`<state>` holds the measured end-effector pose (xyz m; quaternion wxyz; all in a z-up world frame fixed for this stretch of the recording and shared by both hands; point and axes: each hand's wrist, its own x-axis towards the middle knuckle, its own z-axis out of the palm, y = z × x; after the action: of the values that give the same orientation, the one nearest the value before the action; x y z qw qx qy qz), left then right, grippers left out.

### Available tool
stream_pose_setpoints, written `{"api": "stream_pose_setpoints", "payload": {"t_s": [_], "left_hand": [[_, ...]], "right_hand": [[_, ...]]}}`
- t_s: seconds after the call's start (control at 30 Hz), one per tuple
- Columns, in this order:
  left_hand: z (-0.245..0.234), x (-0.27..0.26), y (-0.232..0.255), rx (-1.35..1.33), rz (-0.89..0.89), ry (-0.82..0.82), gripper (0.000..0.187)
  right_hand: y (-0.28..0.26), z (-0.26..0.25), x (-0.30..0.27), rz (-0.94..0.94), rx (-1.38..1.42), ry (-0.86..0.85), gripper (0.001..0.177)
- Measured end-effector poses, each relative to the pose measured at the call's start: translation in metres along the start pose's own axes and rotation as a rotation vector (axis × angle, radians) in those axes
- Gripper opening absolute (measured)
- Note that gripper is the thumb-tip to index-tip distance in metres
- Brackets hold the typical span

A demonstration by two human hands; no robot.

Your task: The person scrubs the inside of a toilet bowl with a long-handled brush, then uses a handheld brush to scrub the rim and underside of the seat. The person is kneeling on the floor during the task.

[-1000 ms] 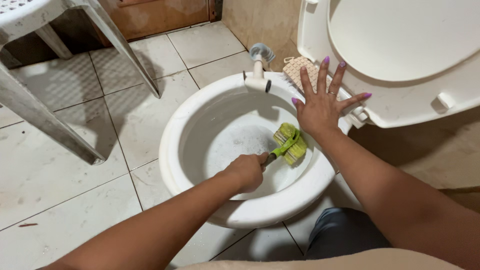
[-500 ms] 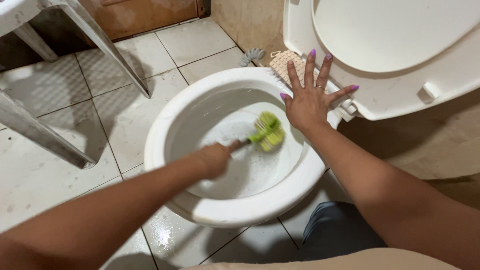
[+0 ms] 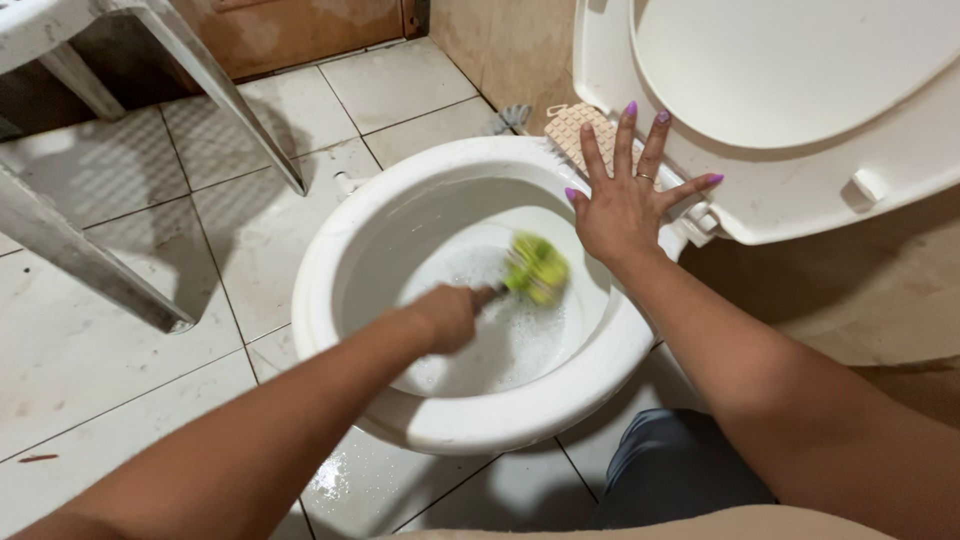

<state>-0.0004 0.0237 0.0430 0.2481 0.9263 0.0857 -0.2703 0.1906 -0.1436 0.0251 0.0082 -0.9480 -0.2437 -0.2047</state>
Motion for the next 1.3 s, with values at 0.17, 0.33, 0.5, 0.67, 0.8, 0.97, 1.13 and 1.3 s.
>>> {"api": "stream_pose_setpoints", "payload": {"t_s": [0.17, 0.33, 0.5, 0.67, 0.8, 0.97, 1.13, 1.3], "left_hand": [[0.005, -0.026, 0.000, -0.110, -0.011, -0.215, 0.057], [-0.014, 0.001, -0.005, -0.100, -0.002, -0.142, 0.060], [-0.036, 0.014, -0.037, -0.195, -0.142, 0.017, 0.056], [-0.049, 0.005, -0.070, -0.048, -0.196, 0.022, 0.058], [-0.045, -0.005, -0.084, 0.107, -0.161, 0.076, 0.067], [-0.039, 0.002, -0.067, 0.013, -0.190, 0.092, 0.062], [-0.040, 0.031, -0.021, -0.095, -0.140, 0.007, 0.055], [-0.027, 0.010, -0.001, -0.269, -0.054, -0.183, 0.064]], "right_hand": [[-0.003, -0.002, 0.002, 0.026, -0.013, -0.026, 0.080], [-0.002, -0.001, 0.001, 0.023, -0.034, -0.012, 0.080], [-0.001, 0.001, 0.001, 0.006, -0.022, 0.005, 0.079], [0.000, 0.002, 0.000, 0.001, -0.011, 0.007, 0.080], [0.000, 0.002, 0.000, -0.015, 0.026, 0.026, 0.080], [0.000, -0.001, 0.003, 0.013, 0.022, -0.023, 0.080], [0.002, -0.003, -0.001, 0.008, 0.011, -0.016, 0.080], [-0.003, -0.006, 0.003, 0.017, 0.005, -0.026, 0.080]]}}
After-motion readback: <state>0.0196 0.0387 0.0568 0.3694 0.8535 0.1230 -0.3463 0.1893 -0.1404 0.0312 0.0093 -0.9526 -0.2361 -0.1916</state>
